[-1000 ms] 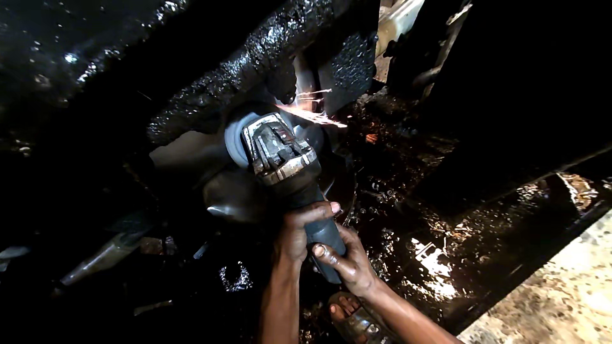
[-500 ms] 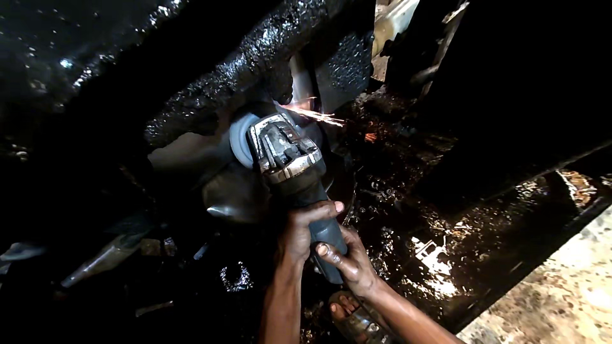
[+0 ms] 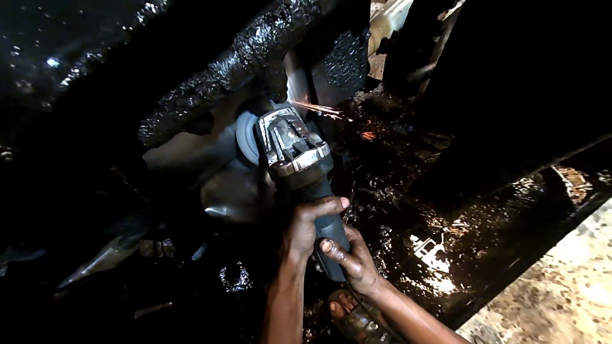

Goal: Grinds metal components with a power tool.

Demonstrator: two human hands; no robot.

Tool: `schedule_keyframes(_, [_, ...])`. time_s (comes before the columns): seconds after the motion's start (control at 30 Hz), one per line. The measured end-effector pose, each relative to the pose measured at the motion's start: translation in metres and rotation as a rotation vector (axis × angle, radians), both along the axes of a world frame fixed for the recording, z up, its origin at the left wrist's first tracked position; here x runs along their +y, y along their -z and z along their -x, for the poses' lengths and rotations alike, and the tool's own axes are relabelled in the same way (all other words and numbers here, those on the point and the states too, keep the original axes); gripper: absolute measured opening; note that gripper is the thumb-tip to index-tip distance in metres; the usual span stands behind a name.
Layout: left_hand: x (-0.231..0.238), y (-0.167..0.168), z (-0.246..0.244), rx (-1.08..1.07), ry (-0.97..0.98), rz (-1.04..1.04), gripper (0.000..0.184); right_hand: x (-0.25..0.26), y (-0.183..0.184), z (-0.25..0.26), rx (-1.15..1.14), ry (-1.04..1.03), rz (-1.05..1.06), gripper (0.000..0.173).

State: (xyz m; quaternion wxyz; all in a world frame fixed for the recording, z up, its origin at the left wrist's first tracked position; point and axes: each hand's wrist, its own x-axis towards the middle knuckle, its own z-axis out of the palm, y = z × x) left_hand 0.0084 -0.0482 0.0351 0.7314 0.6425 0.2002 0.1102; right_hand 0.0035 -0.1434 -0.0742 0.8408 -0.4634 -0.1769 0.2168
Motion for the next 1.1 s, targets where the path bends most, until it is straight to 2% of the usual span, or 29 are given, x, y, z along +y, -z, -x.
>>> schedule_keyframes(0.23, [-0.002,0.002,-0.003,-0.002,-0.036,-0.004,0.039,-0.002,0.000,-0.001,-0.004,-0.003,-0.016,0.042])
schedule_keyframes(0.47, [-0.004,0.003,-0.003,0.032,-0.029,0.011,0.041,-0.004,0.001,0.000,0.031,-0.012,-0.032,0.043])
schedule_keyframes(0.6, [-0.005,0.004,-0.004,0.013,-0.033,0.009,0.036,-0.004,0.002,-0.002,0.020,-0.019,-0.037,0.043])
schedule_keyframes(0.8, [-0.006,0.003,-0.005,0.072,-0.051,-0.003,0.044,-0.006,0.001,-0.001,0.028,-0.009,-0.024,0.046])
schedule_keyframes(0.93, [-0.009,0.001,-0.007,0.048,-0.054,-0.004,0.037,-0.007,0.001,-0.003,0.025,-0.012,-0.023,0.046])
schedule_keyframes(1.1, [-0.011,-0.001,-0.008,0.063,-0.077,-0.021,0.042,-0.008,0.002,-0.004,0.031,-0.008,-0.036,0.046])
